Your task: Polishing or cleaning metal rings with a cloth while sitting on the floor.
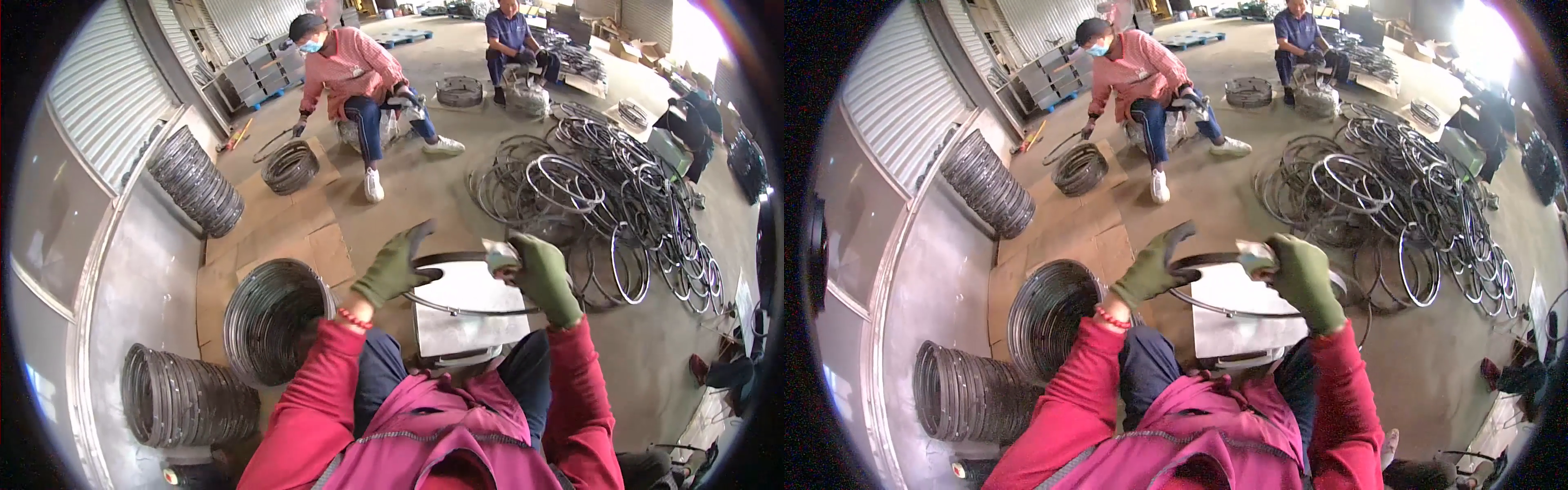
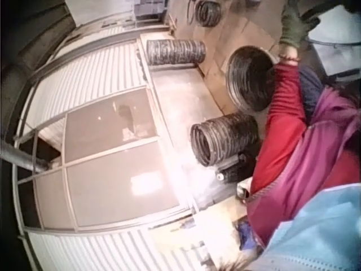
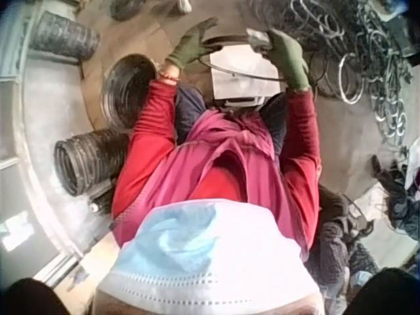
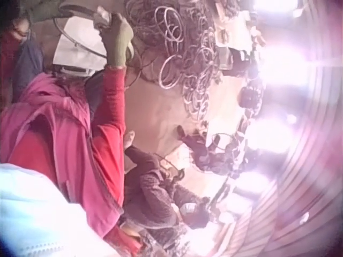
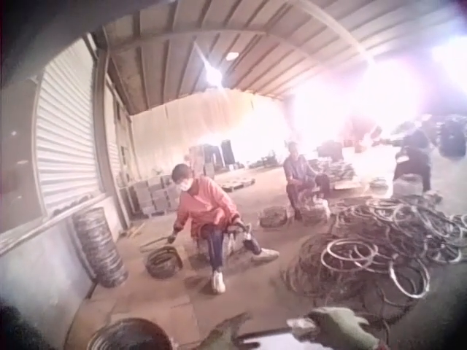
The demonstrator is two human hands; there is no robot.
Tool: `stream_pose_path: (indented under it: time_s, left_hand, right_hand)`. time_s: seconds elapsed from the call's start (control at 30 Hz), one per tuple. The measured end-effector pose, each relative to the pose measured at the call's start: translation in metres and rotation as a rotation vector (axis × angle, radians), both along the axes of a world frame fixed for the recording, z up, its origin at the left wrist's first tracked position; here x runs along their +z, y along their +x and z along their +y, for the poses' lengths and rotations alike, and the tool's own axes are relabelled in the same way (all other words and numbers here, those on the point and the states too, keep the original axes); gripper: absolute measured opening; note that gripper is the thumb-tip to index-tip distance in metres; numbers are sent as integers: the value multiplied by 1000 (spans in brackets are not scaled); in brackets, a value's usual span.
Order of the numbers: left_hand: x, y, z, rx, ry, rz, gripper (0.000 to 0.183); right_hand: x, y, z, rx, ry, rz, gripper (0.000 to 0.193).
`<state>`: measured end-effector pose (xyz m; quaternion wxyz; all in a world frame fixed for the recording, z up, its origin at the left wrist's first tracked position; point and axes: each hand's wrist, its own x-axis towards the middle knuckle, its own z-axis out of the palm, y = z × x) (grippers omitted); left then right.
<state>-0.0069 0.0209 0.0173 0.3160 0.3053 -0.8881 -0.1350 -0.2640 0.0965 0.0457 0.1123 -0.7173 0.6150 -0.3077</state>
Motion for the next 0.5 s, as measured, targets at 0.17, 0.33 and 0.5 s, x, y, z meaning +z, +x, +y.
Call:
stream_pose_path:
  time_s: [0.17,0.33,0.5]
  left_hand:
    - [-30,-19,-15,217,169,149,43]
    - [-24,-14,-12,155,109,166,32]
    - [-18,-23,-5,183,33,-2,35]
  right_hand:
    - [-9,8,-30,423,-70,-948,23]
    - [-11,-49,-6,35,-178,-999,16]
    - [-25,-3,-1,-58,-234,292,35]
